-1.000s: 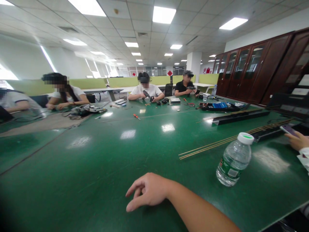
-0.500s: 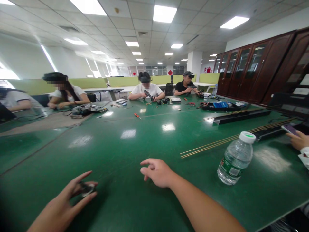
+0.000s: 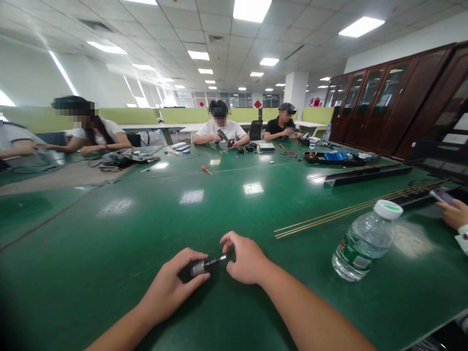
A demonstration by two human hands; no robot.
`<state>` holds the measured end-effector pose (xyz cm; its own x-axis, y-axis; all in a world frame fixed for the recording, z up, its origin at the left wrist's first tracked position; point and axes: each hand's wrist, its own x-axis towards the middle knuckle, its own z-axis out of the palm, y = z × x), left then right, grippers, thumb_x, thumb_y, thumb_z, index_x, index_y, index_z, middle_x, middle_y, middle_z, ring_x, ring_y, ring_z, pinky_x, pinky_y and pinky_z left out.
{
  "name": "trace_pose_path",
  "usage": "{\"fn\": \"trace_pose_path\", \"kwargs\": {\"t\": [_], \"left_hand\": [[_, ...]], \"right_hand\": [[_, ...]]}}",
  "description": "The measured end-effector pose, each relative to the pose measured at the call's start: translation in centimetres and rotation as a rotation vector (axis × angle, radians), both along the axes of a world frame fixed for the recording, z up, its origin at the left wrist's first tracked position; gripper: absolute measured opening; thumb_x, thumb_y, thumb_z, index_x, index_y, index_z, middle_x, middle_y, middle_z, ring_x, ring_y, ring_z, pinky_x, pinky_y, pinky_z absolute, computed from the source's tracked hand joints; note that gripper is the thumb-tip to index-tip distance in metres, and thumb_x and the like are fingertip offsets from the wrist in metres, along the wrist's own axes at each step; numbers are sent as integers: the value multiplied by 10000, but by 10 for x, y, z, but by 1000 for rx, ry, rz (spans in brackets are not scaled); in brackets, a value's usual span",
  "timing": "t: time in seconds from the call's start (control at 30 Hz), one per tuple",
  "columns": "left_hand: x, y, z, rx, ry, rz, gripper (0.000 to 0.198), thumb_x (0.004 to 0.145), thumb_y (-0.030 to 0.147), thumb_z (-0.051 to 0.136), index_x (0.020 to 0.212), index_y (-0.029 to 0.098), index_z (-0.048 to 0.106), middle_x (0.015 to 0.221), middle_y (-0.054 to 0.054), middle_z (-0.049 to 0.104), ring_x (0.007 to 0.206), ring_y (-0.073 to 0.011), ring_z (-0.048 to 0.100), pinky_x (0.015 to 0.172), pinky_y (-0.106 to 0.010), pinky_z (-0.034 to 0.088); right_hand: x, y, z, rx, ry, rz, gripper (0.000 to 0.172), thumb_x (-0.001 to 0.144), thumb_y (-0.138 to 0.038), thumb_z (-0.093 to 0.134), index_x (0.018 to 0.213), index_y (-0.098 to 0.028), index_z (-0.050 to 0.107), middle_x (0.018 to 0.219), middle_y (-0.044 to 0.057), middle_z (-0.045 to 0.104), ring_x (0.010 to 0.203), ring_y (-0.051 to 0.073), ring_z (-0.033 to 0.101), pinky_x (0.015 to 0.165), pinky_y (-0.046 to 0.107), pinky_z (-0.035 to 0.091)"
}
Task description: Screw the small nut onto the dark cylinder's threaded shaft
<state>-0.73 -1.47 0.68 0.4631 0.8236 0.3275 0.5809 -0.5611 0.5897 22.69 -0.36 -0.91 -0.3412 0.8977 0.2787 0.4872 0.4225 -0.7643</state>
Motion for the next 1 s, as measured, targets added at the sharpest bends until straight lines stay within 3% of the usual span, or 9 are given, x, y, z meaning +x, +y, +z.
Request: {"fn": "trace_pose_path", "kwargs": {"t": [0.2, 0.7, 1.0], "left_hand": [[3, 3, -2, 18, -11, 10, 247, 842, 309, 690, 1078, 252, 645, 972, -31, 679, 910, -220, 643, 840, -355, 496], [2, 3, -6, 28, -34, 27, 238, 818, 296, 725, 1039, 261, 643, 984, -12, 681, 931, -210, 641, 854, -349, 491], [2, 3, -11, 59, 11, 60, 251, 828, 291, 720, 1066, 270, 641, 1007, -18, 685, 964, -225, 626, 878, -378, 485]], "right_hand": [[-3, -6, 7, 39, -82, 36, 413, 681, -85, 625, 1061, -243, 588, 1007, -1, 682, 922, 188, 636, 816, 277, 459], [-9, -12, 12, 79, -3, 90, 207, 772, -178, 697, 973, -221, 710, 910, 3, 704, 828, 157, 637, 743, 245, 450], [-11, -10, 9, 6, 3, 67, 202, 765, -168, 705, 958, -224, 723, 879, -11, 720, 790, 151, 638, 697, 235, 437]]}}
